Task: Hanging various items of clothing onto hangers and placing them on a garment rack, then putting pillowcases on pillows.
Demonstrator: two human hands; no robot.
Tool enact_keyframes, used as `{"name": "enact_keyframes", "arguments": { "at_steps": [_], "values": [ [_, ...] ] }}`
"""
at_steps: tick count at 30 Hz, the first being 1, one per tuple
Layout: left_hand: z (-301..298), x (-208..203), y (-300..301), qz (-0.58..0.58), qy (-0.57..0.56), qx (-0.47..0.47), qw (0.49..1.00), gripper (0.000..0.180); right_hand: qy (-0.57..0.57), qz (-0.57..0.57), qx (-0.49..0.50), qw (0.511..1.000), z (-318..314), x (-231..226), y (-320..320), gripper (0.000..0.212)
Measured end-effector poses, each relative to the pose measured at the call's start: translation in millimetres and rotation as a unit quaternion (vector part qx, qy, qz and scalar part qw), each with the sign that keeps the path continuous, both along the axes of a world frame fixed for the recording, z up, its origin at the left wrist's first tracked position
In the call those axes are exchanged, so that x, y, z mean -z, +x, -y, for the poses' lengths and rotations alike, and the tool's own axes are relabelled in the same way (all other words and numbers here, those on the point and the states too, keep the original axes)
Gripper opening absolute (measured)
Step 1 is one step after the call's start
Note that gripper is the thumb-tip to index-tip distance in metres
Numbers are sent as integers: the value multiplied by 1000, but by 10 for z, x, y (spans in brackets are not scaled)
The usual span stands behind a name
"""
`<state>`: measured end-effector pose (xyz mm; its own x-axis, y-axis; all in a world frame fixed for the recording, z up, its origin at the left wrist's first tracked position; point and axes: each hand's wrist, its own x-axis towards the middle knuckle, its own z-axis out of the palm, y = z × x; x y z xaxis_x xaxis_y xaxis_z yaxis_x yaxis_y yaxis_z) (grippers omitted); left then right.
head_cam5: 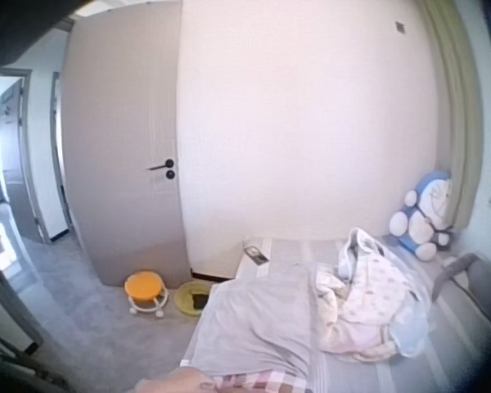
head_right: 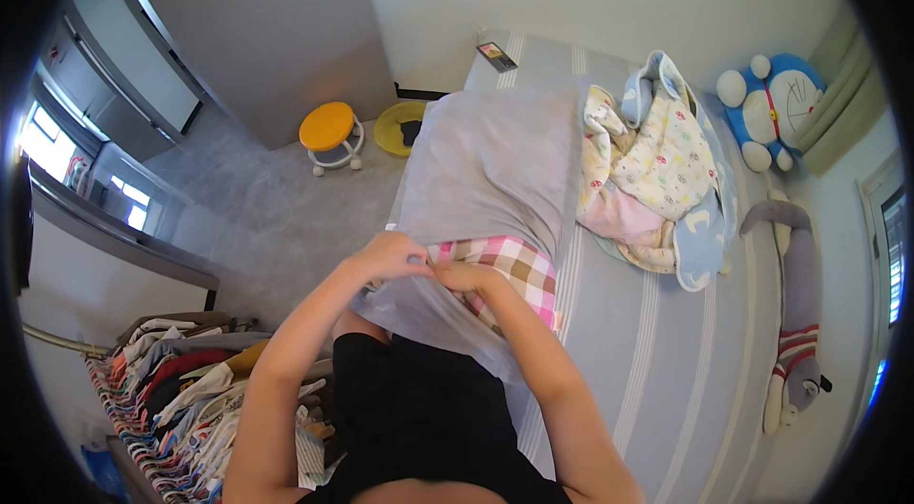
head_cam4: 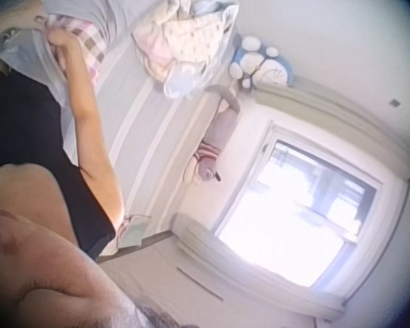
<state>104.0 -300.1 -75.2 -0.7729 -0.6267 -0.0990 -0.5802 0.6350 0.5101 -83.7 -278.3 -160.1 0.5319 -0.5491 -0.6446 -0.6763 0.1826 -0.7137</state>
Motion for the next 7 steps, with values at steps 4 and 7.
{"name": "enact_keyframes", "arguments": {
  "at_steps": [4,7],
  "values": [
    [182,546,152,-86,-48,-35,995,27,-228,261,217,912,-452,-324,-153,32],
    [181,606,50,-39,-59,-71,995,23,-600,-10,155,785,-925,-362,-664,41]
  ]
}}
